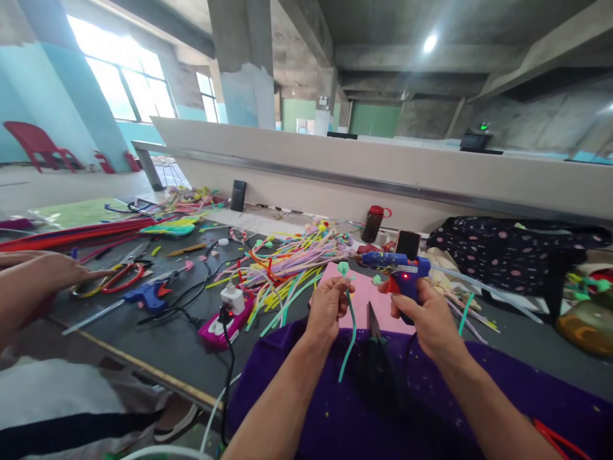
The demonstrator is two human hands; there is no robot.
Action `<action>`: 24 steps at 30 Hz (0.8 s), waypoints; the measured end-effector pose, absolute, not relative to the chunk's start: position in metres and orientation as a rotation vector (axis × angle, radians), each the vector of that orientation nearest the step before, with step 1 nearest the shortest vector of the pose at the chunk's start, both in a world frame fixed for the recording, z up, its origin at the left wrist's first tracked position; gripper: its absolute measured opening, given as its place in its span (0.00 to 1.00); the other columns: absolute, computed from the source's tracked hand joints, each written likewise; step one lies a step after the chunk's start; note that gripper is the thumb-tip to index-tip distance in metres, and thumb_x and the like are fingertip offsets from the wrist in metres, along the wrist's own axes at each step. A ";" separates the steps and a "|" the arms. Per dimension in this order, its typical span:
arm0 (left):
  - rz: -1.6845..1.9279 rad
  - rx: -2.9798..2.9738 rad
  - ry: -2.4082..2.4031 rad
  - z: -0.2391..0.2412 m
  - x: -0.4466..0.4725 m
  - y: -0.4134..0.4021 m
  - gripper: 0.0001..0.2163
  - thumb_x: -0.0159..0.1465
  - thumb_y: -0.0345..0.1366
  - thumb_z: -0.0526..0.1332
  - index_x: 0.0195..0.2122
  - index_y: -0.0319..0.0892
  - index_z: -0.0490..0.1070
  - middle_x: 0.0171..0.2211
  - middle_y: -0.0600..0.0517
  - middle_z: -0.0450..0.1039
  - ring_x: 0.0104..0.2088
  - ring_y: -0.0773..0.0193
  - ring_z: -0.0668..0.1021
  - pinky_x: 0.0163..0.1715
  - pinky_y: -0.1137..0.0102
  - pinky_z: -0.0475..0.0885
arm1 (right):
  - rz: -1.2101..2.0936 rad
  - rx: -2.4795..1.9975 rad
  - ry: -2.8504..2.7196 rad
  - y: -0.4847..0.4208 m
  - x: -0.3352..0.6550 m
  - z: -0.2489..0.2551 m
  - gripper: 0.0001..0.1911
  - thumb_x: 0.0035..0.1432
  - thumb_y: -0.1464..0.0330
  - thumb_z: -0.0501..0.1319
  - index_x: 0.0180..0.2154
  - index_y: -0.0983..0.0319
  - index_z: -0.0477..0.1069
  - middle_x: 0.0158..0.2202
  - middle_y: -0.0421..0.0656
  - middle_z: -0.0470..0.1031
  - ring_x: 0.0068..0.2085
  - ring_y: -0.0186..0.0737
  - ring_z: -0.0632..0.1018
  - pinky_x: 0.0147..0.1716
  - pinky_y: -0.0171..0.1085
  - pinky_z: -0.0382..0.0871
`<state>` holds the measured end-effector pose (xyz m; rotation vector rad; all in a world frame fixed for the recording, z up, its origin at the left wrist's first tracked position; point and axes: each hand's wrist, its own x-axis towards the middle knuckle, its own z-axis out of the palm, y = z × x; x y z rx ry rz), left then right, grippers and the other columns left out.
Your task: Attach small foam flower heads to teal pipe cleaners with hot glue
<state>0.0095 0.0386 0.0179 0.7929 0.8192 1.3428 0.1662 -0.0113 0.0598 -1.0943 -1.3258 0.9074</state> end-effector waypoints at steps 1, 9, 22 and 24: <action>1.350 0.796 0.823 0.018 0.010 0.039 0.12 0.48 0.42 0.63 0.20 0.37 0.66 0.09 0.60 0.55 0.09 0.79 0.54 0.10 0.78 0.43 | 0.901 -1.099 -1.323 -0.011 0.165 0.059 0.11 0.47 0.73 0.58 0.36 0.62 0.68 0.22 0.37 0.70 0.21 0.29 0.66 0.21 0.30 0.59; 1.429 0.823 0.853 0.019 0.008 0.039 0.09 0.47 0.38 0.62 0.19 0.38 0.65 0.12 0.58 0.62 0.08 0.77 0.59 0.08 0.78 0.50 | 0.920 -1.083 -1.344 -0.013 0.161 0.058 0.10 0.47 0.70 0.59 0.35 0.63 0.68 0.22 0.38 0.70 0.21 0.31 0.66 0.20 0.30 0.58; 1.294 0.710 0.708 0.024 0.001 0.039 0.11 0.47 0.39 0.63 0.19 0.37 0.64 0.08 0.62 0.52 0.08 0.80 0.52 0.08 0.79 0.45 | 1.169 -0.844 -1.294 -0.029 0.163 0.070 0.11 0.51 0.67 0.59 0.37 0.63 0.71 0.28 0.44 0.73 0.24 0.34 0.70 0.23 0.33 0.63; 1.288 0.731 0.724 0.024 0.001 0.039 0.11 0.47 0.40 0.62 0.18 0.37 0.64 0.08 0.62 0.52 0.08 0.80 0.52 0.08 0.79 0.45 | 1.190 -0.861 -1.364 -0.030 0.164 0.070 0.13 0.51 0.65 0.58 0.39 0.64 0.71 0.27 0.45 0.74 0.23 0.35 0.70 0.23 0.34 0.62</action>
